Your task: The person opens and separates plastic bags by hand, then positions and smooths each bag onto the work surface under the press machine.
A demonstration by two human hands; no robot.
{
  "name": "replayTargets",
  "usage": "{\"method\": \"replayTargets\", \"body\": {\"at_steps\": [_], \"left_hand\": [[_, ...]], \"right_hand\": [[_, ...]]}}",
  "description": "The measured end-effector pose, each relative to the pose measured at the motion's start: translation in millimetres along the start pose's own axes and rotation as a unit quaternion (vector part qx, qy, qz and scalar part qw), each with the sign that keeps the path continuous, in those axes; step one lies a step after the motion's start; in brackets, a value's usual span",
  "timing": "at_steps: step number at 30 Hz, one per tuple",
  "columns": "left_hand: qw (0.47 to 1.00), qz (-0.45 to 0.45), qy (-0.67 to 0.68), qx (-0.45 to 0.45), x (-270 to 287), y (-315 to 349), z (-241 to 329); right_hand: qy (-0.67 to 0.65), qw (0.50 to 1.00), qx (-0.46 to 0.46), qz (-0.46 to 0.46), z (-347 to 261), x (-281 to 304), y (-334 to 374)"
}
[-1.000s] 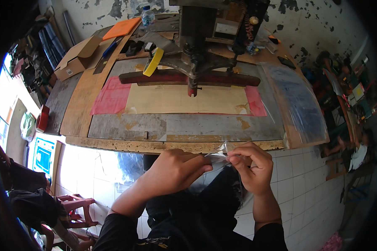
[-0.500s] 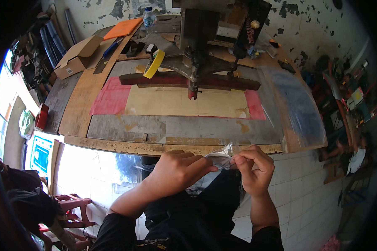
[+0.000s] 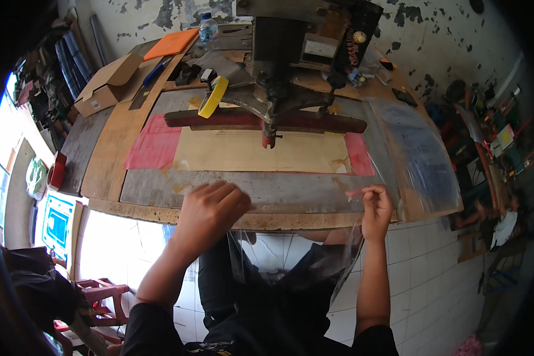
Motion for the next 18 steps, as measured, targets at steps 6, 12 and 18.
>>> {"method": "replayTargets", "body": {"at_steps": [6, 12, 18], "left_hand": [[0.984, -0.007, 0.174, 0.05, -12.6, 62.2, 7.4], [0.952, 0.055, 0.235, 0.19, -22.7, 87.3, -4.5], [0.779, -0.105, 0.61, 0.099, 13.8, 80.0, -26.6]], "right_hand": [[-0.053, 0.983, -0.104, -0.145, -3.1, 15.6, 4.5], [-0.069, 0.981, -0.106, -0.15, -12.9, -5.7, 11.6], [0.013, 0.993, 0.083, -0.079, -70.3, -22.7, 26.6]]}}
Point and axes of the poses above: each hand's wrist, its own y-axis away from the middle knuckle, its own x-axis out of the back of the hand, z = x × y, the point moved 2 cm from there along -y, towards the middle knuckle, and after that the axes turned 1 degree about -x, right-handed, at the moved point
